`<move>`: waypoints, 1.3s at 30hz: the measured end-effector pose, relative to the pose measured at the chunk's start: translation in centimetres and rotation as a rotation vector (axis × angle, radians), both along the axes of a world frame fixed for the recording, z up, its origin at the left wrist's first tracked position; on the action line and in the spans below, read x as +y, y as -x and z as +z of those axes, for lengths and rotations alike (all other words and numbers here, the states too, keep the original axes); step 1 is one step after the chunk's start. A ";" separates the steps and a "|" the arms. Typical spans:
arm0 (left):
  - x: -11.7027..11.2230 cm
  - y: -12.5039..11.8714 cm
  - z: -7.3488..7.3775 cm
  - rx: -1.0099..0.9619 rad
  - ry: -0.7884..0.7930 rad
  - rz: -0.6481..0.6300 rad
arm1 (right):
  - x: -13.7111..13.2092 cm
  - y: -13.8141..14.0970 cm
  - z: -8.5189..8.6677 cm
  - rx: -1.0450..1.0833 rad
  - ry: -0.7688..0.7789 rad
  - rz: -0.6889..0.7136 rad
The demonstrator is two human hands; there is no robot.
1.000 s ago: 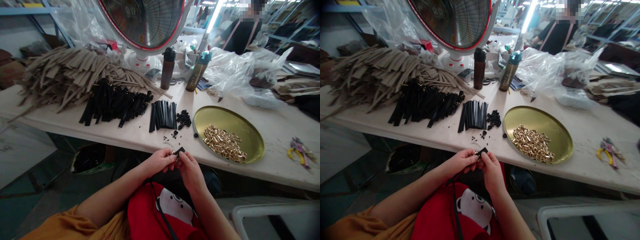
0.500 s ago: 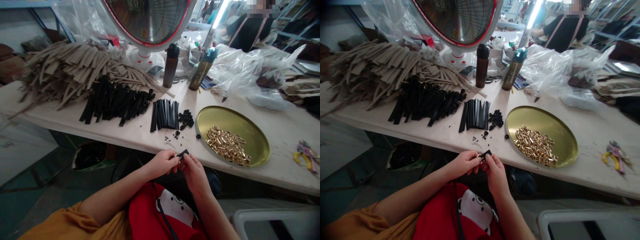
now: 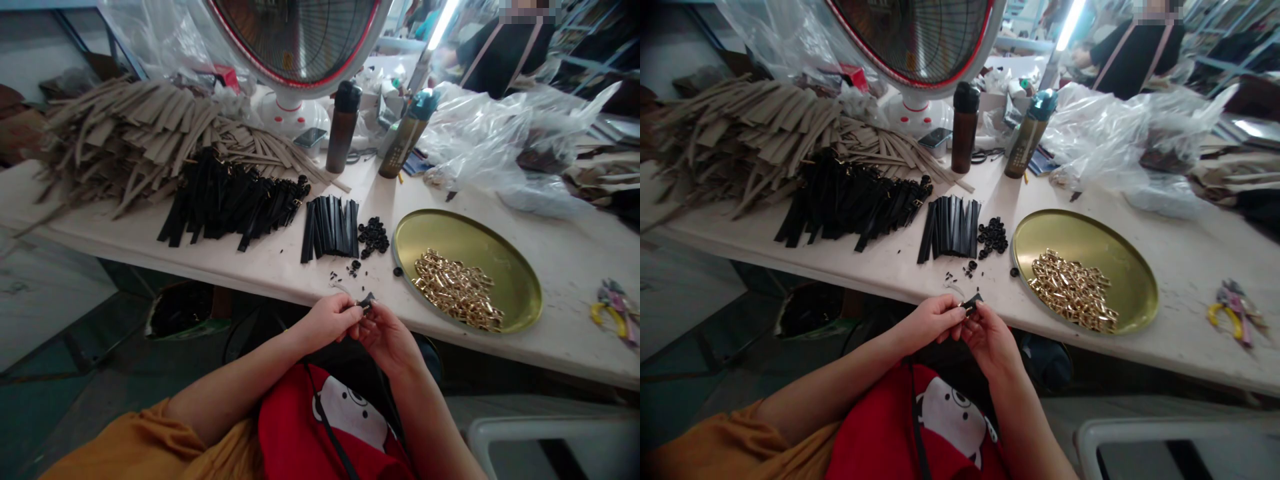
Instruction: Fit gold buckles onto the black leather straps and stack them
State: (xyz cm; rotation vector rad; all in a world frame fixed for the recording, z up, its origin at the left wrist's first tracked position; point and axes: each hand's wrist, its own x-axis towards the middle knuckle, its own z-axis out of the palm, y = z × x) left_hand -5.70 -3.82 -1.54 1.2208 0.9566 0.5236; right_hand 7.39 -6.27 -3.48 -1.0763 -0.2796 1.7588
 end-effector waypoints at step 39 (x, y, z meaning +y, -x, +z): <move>-0.8 0.3 -0.9 0.024 -0.078 0.010 | -1.8 -0.2 -0.1 -0.752 -0.326 -0.085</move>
